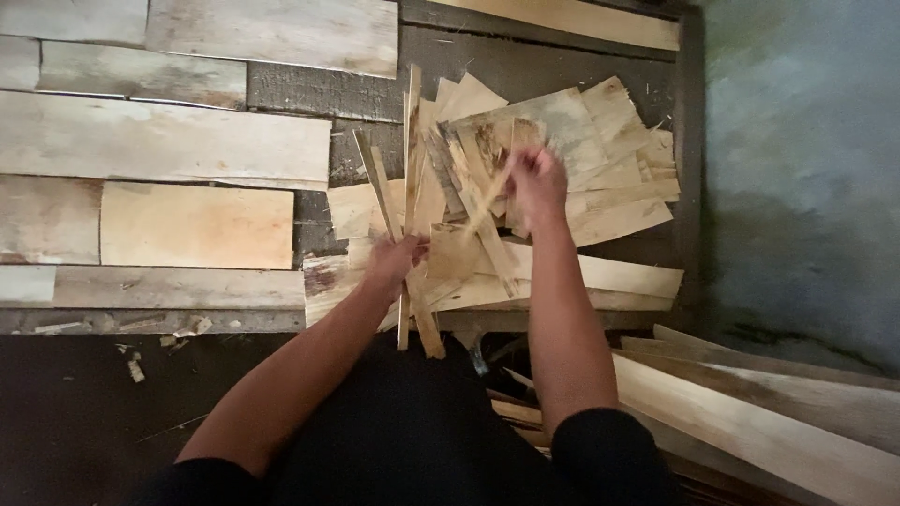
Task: Trimming and sorting thin wood scraps or veneer using a utility knife.
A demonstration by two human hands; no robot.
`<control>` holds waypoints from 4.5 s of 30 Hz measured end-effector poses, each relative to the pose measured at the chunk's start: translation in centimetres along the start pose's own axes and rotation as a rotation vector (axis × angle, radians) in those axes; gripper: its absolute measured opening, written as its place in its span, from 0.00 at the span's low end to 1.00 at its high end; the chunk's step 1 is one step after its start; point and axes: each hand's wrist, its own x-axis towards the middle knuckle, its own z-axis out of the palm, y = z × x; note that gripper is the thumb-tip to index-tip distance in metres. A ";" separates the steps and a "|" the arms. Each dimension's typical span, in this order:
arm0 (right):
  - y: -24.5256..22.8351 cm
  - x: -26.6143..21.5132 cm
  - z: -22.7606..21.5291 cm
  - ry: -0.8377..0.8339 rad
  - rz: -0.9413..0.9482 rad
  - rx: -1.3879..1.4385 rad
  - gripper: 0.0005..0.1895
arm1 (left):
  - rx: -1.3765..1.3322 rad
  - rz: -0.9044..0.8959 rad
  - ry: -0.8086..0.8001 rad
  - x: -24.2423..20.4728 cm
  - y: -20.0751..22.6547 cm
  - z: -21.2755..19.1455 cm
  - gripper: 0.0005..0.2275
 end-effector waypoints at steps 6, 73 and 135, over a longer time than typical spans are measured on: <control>3.2 -5.5 0.4 -0.124 0.162 -0.271 0.11 | 0.124 -0.080 0.098 -6.4 7.6 3.6 0.09; 5.9 -7.5 4.2 -0.345 -0.077 -0.119 0.05 | -0.228 0.201 0.141 -9.8 10.4 -3.3 0.09; -3.7 -28.7 28.1 -1.156 -0.314 -0.852 0.22 | -0.762 -0.341 1.220 -14.1 -4.6 -59.3 0.25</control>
